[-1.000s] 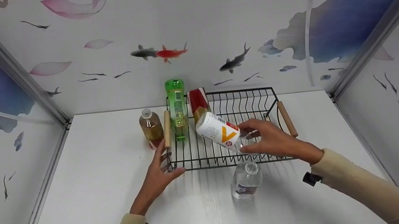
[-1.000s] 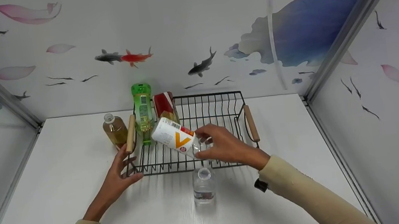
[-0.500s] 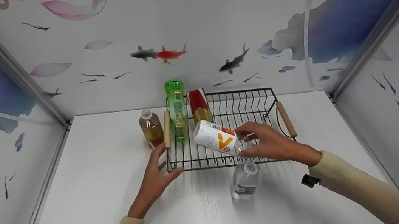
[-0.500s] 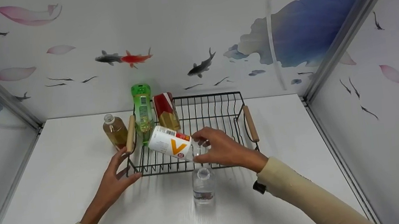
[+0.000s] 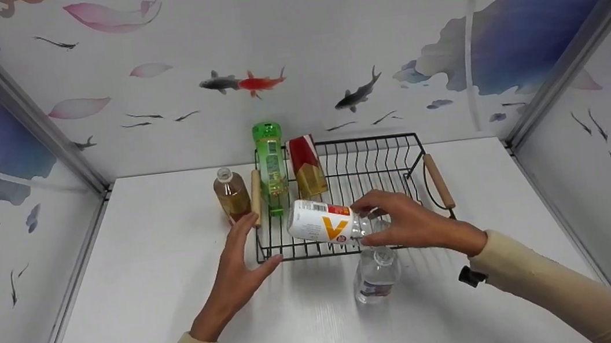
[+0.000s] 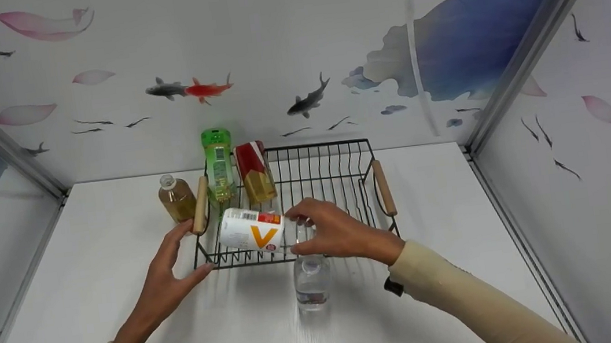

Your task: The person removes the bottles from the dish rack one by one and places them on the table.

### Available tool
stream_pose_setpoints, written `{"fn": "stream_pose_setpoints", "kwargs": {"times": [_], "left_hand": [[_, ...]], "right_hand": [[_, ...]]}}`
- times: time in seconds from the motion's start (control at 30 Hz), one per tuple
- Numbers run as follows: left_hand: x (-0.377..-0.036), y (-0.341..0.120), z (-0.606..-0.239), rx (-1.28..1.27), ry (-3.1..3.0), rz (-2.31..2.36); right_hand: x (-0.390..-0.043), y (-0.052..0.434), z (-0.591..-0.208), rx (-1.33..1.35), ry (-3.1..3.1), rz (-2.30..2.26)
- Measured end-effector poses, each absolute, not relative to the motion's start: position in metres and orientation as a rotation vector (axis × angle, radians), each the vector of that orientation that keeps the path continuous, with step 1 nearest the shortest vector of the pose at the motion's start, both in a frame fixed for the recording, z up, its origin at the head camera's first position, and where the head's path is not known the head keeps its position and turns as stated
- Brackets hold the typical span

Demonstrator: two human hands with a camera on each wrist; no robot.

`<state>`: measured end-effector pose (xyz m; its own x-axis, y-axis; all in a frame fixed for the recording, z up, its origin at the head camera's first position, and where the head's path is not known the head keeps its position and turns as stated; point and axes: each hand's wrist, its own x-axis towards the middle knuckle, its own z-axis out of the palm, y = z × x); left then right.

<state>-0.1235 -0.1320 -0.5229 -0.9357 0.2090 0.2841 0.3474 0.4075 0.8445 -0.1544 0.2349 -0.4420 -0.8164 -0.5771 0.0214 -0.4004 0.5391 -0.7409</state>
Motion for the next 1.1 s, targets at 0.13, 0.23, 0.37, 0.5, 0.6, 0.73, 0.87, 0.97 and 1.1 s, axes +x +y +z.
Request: {"fn": "stream_pose_setpoints", "kwargs": {"times": [0.13, 0.23, 0.37, 0.5, 0.6, 0.73, 0.87, 0.97, 1.1], "left_hand": [[-0.122, -0.125, -0.507, -0.603, -2.512, -1.531], [-0.121, -0.118, -0.494, -0.677, -2.521, -1.503], [-0.122, -0.110, -0.482, -0.779, -2.535, -1.477], [-0.123, -0.106, -0.477, -0.843, -2.571, -1.438], [-0.124, -0.104, -0.474, -0.853, -2.620, -1.398], [-0.124, -0.101, -0.469, -0.870, -2.709, -1.311], [-0.125, -0.098, -0.464, -0.935, -2.746, -1.189], [-0.125, -0.097, -0.463, -0.978, -2.735, -1.117], [-0.125, -0.096, -0.463, -1.016, -2.735, -1.039]], "right_hand": [[-0.155, 0.230, -0.441, -0.852, 2.547, -1.136], [-0.155, 0.225, -0.440, -0.873, 2.536, -1.130], [-0.155, 0.220, -0.440, -0.912, 2.529, -1.117], [-0.154, 0.216, -0.441, -0.950, 2.542, -1.091], [-0.153, 0.213, -0.441, -0.976, 2.541, -1.083], [-0.152, 0.211, -0.441, -1.012, 2.526, -1.101], [-0.150, 0.208, -0.439, -1.050, 2.518, -1.097], [-0.147, 0.205, -0.437, -1.075, 2.519, -1.071], [-0.144, 0.202, -0.434, -1.106, 2.537, -1.033]]}}
